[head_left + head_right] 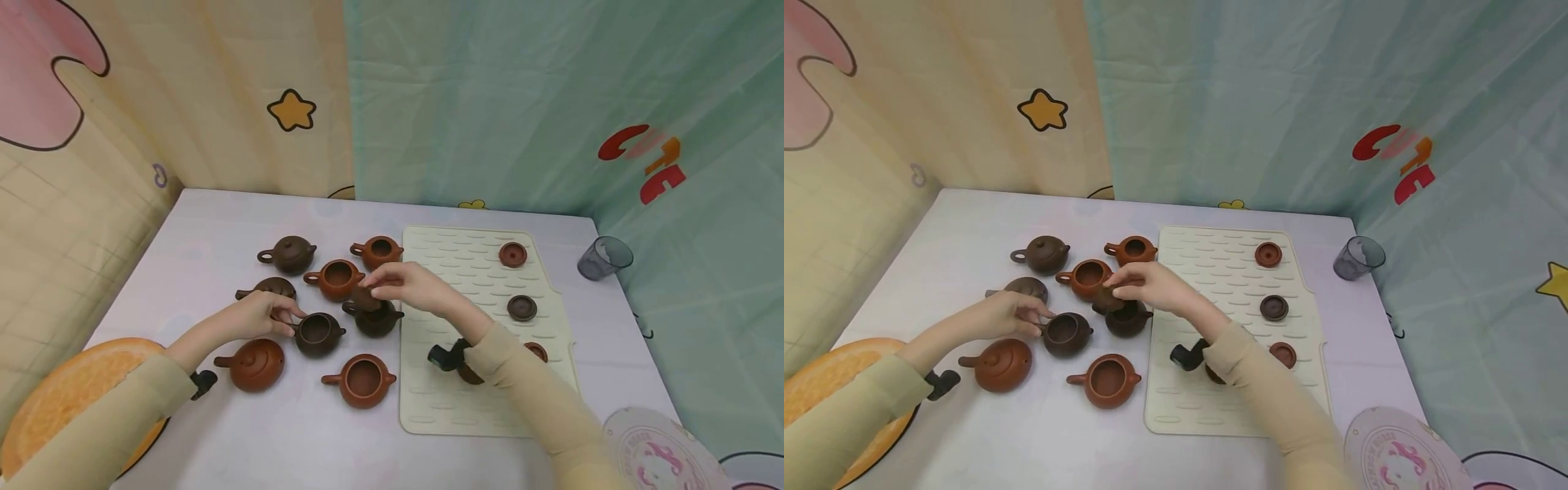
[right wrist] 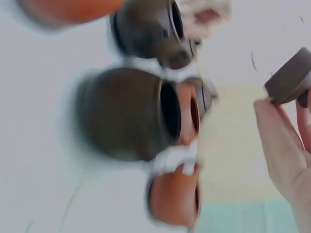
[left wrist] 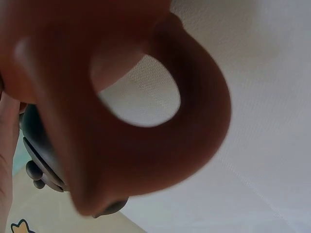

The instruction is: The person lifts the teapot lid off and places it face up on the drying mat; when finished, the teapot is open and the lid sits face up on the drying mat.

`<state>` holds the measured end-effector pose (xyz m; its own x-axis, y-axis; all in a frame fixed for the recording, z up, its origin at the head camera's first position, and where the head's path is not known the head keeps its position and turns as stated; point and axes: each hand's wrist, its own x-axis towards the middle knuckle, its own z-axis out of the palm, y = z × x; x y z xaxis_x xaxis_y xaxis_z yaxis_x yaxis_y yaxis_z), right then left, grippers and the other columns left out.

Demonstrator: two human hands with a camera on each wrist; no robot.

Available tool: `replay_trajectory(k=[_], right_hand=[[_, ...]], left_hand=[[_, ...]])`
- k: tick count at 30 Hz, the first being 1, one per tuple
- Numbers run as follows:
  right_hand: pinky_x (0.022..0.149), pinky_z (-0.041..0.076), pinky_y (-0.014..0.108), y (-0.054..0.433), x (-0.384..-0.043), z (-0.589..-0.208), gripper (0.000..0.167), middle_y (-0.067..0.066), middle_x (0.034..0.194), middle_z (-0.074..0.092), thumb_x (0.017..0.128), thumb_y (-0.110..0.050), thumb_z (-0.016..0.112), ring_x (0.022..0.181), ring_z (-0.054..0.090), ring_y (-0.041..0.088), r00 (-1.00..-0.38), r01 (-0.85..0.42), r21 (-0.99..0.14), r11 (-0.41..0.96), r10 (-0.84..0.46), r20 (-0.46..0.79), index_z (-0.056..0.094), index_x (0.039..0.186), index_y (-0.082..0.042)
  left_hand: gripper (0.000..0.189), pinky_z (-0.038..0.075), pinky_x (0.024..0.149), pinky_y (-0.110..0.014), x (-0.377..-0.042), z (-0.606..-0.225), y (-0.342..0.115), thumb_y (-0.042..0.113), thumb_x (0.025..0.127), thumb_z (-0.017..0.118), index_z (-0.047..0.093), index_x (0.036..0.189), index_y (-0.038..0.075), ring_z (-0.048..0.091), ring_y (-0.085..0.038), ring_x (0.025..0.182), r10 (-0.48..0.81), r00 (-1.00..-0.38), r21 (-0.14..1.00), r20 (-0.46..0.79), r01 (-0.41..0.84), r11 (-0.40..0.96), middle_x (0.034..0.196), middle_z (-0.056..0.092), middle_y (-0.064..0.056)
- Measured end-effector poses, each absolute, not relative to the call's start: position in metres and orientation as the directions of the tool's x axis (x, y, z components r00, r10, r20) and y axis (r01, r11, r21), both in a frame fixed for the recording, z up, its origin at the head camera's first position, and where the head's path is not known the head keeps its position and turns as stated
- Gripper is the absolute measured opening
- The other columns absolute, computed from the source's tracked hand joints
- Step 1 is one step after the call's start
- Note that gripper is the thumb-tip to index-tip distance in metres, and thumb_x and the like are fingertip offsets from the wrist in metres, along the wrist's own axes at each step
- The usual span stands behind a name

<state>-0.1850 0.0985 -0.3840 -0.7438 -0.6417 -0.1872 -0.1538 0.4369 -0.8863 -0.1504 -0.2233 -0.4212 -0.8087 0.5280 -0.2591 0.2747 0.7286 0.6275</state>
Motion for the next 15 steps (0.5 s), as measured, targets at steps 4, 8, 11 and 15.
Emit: replay_trajectory(k=[4,8,11,15], right_hand=[[0.098,0.051,0.034,0.155,-0.187,-0.388,0.027,0.003,0.115,0.067,0.100,-0.013,0.056,0.103,0.065,0.011,-0.779,0.136,-0.947,0.292,-0.560,-0.284,0.061,0.125,-0.003],[0.093,0.051,0.024,0.199,-0.187,-0.401,0.026,-0.003,0.111,0.063,0.103,-0.009,0.049,0.102,0.065,0.006,-0.793,0.318,-0.940,0.125,-0.508,-0.335,0.053,0.126,0.001],[0.093,0.052,0.023,0.220,-0.184,-0.413,0.036,0.000,0.118,0.059,0.105,-0.007,0.042,0.104,0.065,0.006,-0.791,0.394,-0.919,0.027,-0.500,-0.354,0.042,0.137,0.009],[0.099,0.050,0.029,0.237,-0.176,-0.426,0.042,0.005,0.123,0.056,0.107,-0.008,0.035,0.107,0.067,0.012,-0.785,0.516,-0.847,-0.126,-0.465,-0.409,0.030,0.144,0.010]], left_hand=[[0.025,0.050,0.066,-0.023,-0.151,-0.421,-0.222,0.010,0.081,0.079,0.074,0.105,0.012,0.060,-0.006,0.076,0.520,-0.809,0.629,-0.274,0.258,0.733,0.080,0.069,0.006],[0.025,0.050,0.066,-0.023,-0.150,-0.421,-0.222,0.011,0.082,0.079,0.074,0.107,0.011,0.061,-0.007,0.077,0.515,-0.810,0.632,-0.281,0.248,0.735,0.082,0.069,0.005],[0.026,0.051,0.066,-0.022,-0.149,-0.421,-0.223,0.011,0.082,0.079,0.074,0.107,0.011,0.061,-0.007,0.078,0.510,-0.813,0.634,-0.281,0.242,0.735,0.083,0.069,0.005],[0.027,0.050,0.066,-0.022,-0.148,-0.422,-0.223,0.011,0.081,0.079,0.074,0.108,0.011,0.061,-0.007,0.078,0.509,-0.816,0.642,-0.275,0.238,0.729,0.083,0.070,0.005]])
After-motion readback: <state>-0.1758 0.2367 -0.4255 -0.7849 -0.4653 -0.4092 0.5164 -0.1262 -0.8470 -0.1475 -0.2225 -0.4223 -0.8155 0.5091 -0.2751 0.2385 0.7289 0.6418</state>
